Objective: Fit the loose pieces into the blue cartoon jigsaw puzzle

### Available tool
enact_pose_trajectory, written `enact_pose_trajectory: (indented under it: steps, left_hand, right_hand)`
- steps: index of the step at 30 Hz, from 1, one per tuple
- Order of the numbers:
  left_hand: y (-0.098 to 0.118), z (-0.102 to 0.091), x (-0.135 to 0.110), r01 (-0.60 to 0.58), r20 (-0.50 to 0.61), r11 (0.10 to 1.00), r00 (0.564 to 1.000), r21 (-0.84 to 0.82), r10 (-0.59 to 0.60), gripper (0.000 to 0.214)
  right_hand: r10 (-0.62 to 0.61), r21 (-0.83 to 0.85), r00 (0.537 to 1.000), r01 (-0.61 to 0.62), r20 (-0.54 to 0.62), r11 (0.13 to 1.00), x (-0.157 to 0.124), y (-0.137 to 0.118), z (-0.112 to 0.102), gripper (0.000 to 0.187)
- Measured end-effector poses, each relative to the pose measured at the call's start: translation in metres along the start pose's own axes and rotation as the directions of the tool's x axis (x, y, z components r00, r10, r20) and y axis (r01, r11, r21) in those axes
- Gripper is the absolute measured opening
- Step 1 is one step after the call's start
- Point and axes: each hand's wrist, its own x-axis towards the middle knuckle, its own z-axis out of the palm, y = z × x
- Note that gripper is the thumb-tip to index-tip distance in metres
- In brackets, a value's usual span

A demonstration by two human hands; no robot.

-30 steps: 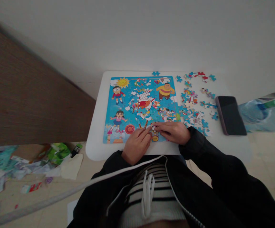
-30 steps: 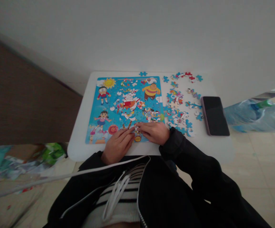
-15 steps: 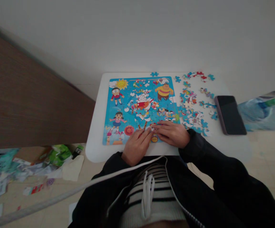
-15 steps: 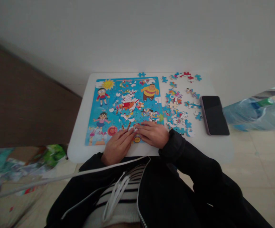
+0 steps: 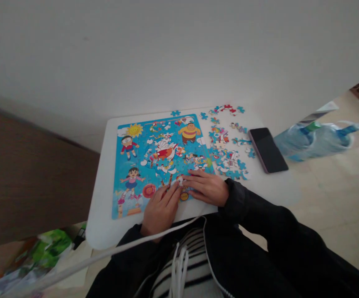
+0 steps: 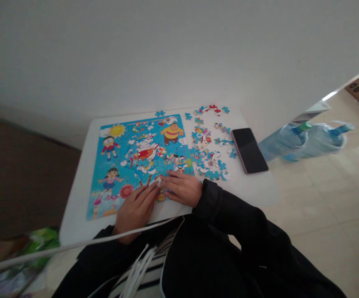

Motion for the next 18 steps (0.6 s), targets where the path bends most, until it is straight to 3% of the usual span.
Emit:
enact_pose_trajectory:
  steps: [7, 11, 13, 15, 18]
  left_hand:
    - [-0.002, -0.001, 0.007, -0.008, -0.036, 1.0, 0.999, 0.025, 0.008, 0.029]
    - [-0.003, -0.002, 0.01, -0.008, -0.036, 1.0, 0.999, 0.013, 0.009, 0.03]
    - [-0.003, -0.003, 0.012, -0.004, -0.049, 1.0, 0.999, 0.008, 0.004, 0.031]
    - [-0.003, -0.003, 0.013, -0.007, -0.066, 1.0, 0.998, 0.011, 0.008, 0.033]
    - [-0.003, -0.002, 0.013, -0.018, -0.089, 1.0, 0.996, 0.023, 0.02, 0.034]
  right_hand:
    - [0.044, -0.044, 0.999, -0.044, 0.003, 0.998, -0.001, -0.006, 0.007, 0.03]
    - [0.025, -0.043, 1.0, -0.026, -0.019, 0.999, -0.004, -0.003, -0.009, 0.029]
    - [0.08, -0.079, 0.995, -0.085, -0.062, 0.993, -0.011, 0.015, -0.032, 0.028]
    - [0.228, -0.169, 0.96, -0.254, -0.161, 0.952, -0.022, 0.046, -0.061, 0.028]
    - [0.496, -0.267, 0.823, -0.562, -0.277, 0.783, -0.04, 0.109, -0.101, 0.027]
